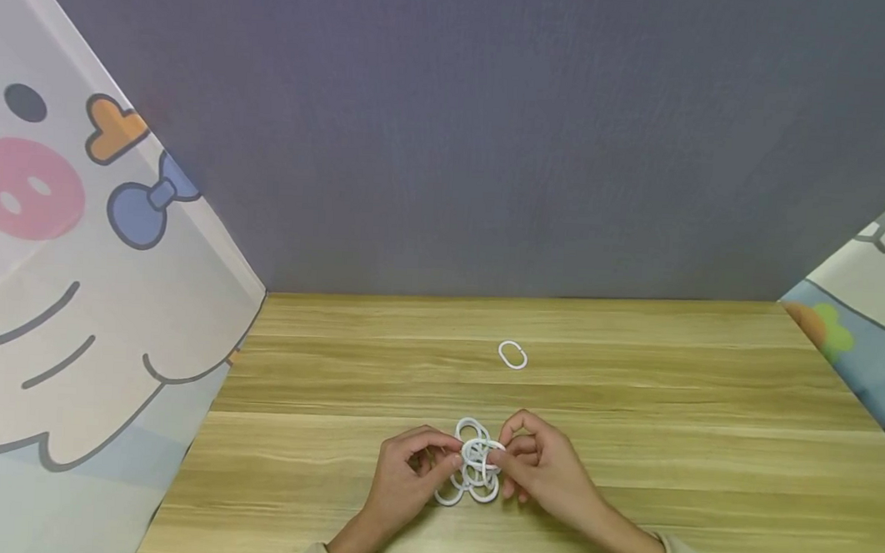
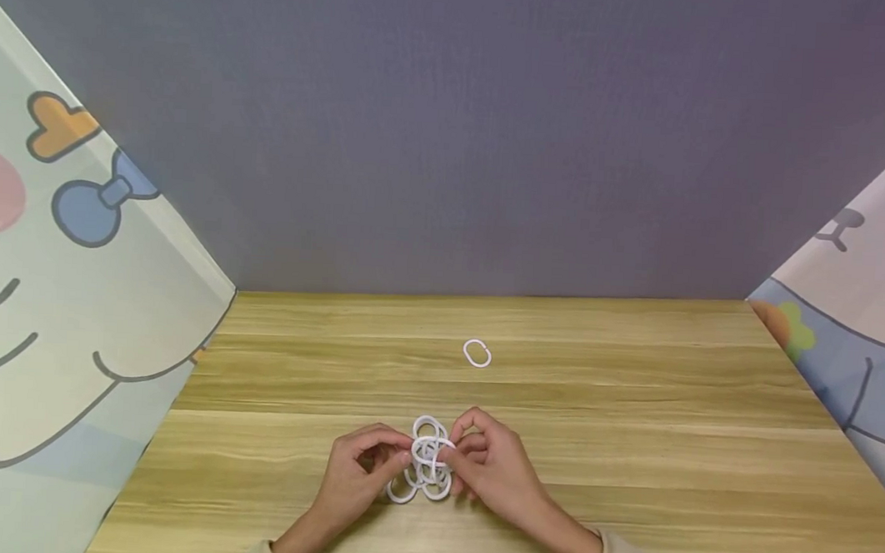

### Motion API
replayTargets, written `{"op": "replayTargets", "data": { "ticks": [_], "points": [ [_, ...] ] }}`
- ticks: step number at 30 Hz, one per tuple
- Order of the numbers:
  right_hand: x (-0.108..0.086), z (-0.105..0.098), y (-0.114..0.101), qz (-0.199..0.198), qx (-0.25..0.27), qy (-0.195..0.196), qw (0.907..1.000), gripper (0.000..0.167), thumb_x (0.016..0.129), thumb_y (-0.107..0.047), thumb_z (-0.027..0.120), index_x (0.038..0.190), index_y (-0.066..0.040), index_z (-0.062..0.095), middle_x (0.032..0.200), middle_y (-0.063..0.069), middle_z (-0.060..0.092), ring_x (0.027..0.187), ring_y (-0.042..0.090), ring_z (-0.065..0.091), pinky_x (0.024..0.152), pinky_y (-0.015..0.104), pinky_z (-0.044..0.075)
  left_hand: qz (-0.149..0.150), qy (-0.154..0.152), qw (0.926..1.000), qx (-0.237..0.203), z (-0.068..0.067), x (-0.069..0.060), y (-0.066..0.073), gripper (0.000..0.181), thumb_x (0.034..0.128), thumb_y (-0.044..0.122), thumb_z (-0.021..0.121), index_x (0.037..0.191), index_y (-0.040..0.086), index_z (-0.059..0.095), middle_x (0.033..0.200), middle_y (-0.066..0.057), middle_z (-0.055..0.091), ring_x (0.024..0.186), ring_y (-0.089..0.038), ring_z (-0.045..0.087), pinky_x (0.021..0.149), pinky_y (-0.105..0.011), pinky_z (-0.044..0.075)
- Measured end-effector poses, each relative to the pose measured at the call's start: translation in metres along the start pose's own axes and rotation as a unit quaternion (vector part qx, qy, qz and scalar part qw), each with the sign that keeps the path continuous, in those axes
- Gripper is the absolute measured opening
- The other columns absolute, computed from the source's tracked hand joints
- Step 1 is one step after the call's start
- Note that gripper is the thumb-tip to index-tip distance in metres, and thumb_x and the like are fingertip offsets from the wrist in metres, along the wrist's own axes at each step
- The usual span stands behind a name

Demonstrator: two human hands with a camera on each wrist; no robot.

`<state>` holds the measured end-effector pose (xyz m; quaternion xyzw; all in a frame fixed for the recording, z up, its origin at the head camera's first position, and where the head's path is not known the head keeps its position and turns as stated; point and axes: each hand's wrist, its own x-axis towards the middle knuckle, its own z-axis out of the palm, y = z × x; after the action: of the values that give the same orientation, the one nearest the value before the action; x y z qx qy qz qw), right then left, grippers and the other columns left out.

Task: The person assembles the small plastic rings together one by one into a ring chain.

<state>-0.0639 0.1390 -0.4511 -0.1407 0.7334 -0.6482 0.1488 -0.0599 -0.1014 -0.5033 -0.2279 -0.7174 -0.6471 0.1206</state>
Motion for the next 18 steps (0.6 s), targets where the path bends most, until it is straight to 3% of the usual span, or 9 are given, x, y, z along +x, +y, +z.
{"op": "replayTargets", "data": {
  "ticks": [7, 18],
  "points": [
    [-0.0008, 0.0011, 0.0030, -0.007, 0.002, -0.020, 0.9998, 0.021, 0.102, -0.007, 0.078, 0.109, 0.000, 0.060, 0.084, 0.020, 0.076, 0.062, 0.016, 0.071, 0.049, 0.029, 0.057, -0.003, -0.005, 1.0000, 0.003, 0.0000, -0.0002, -0.0001, 0.008, 0.0940, -0.005, 0.084, 0.099, 0.001, 0.082, 0.085, -0.011, 0.077, 0.065, 0.005, 0.049, 0.047, -0.019, 0.043],
    [0.0015, 0.0004, 0.0047, -0.030, -0.007, -0.015, 0.9994, 0.018, 0.101, -0.006, 0.079, 0.106, 0.002, 0.063, 0.079, 0.021, 0.072, 0.063, 0.015, 0.069, 0.050, 0.029, 0.057, -0.018, 0.009, 0.9996, 0.019, 0.0011, -0.0002, -0.0009, 0.010, 0.0944, -0.003, 0.084, 0.096, 0.007, 0.082, 0.081, -0.008, 0.076, 0.065, 0.004, 0.050, 0.048, -0.019, 0.043]
  ]
}}
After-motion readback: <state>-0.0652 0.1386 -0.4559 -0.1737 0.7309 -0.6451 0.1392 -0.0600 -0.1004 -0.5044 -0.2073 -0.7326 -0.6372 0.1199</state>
